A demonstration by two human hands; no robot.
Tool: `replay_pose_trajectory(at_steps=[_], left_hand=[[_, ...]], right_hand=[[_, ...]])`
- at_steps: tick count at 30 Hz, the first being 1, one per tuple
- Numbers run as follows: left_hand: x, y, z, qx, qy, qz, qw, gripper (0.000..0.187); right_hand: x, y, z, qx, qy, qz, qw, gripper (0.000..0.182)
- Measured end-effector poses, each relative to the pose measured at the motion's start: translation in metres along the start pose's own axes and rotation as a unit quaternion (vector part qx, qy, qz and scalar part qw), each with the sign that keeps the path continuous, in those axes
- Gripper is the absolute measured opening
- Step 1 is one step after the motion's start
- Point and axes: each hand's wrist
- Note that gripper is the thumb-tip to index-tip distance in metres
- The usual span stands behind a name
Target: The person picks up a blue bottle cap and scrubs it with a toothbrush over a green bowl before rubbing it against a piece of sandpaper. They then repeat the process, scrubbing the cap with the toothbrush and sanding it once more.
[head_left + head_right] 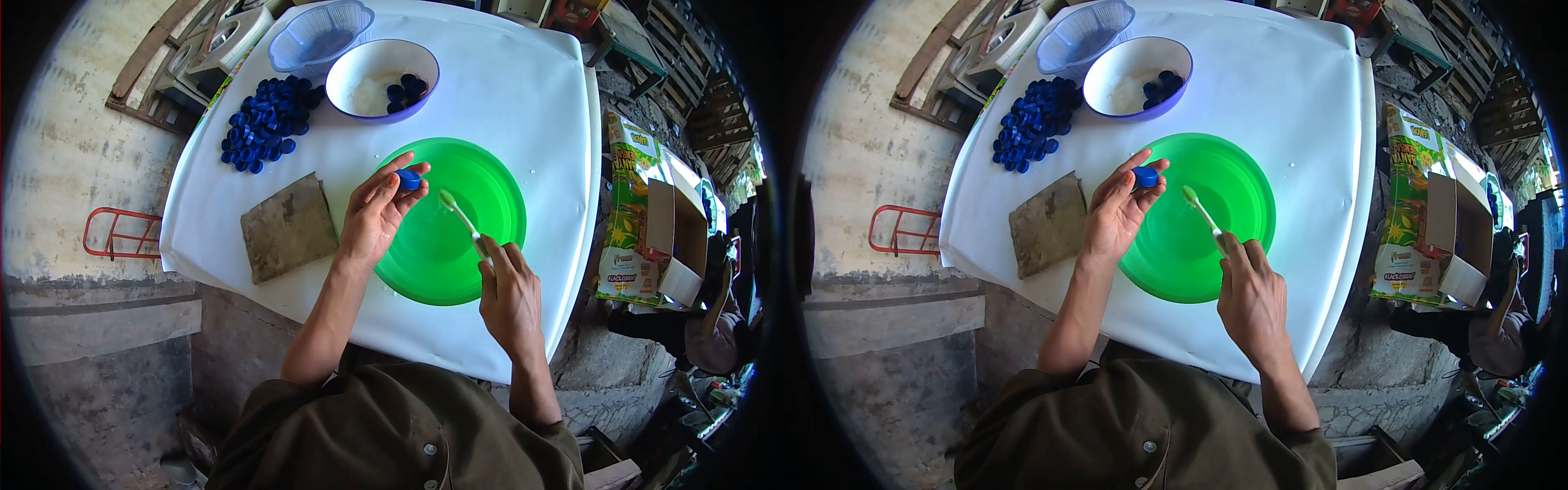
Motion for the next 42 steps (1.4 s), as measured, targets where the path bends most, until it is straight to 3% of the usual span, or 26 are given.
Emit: replay_pose_trajectory(at_steps=[5,8,11,14,17,20,36,39,42], left_hand=[[0.002,-0.002,0.000,0.004,0.011,-0.006,1.000,0.035],[0.005,-0.002,-0.001,0.003,0.012,-0.001,1.000,0.032],[0.006,-0.002,0.002,-0.006,-0.005,0.018,1.000,0.031],[0.004,-0.002,-0.002,-0.005,-0.002,0.012,1.000,0.028],[0.003,-0.002,0.000,-0.009,-0.011,-0.003,1.000,0.027],[0.002,-0.003,-0.001,-0.014,-0.028,-0.011,0.999,0.028],[0.003,-0.005,-0.004,-0.007,-0.037,-0.025,0.999,0.022],[0.006,-0.004,-0.003,-0.026,0.013,-0.054,0.998,0.020],[0.004,-0.004,-0.004,-0.017,-0.018,-0.039,0.999,0.020]], right_hand=[[0.000,-0.003,-0.003,-0.007,0.050,0.018,0.999,0.033],[0.004,0.003,-0.005,-0.006,-0.024,-0.011,1.000,0.034],[-0.001,-0.002,-0.005,-0.004,0.073,0.040,0.997,0.034],[0.002,0.000,-0.005,0.009,-0.005,0.030,0.999,0.033],[-0.004,-0.002,-0.004,0.038,0.110,0.089,0.989,0.032],[-0.005,-0.008,-0.001,0.055,0.073,0.158,0.983,0.034],[-0.033,-0.017,0.009,0.050,0.067,0.196,0.977,0.032],[-0.034,-0.018,0.003,0.037,0.032,0.198,0.979,0.033],[-0.035,-0.018,0.000,0.029,0.058,0.195,0.979,0.031]])
Point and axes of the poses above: each hand's wrist, its own z-axis towards the middle knuckle, its own x-axis out of the back of the hand, y = z × x
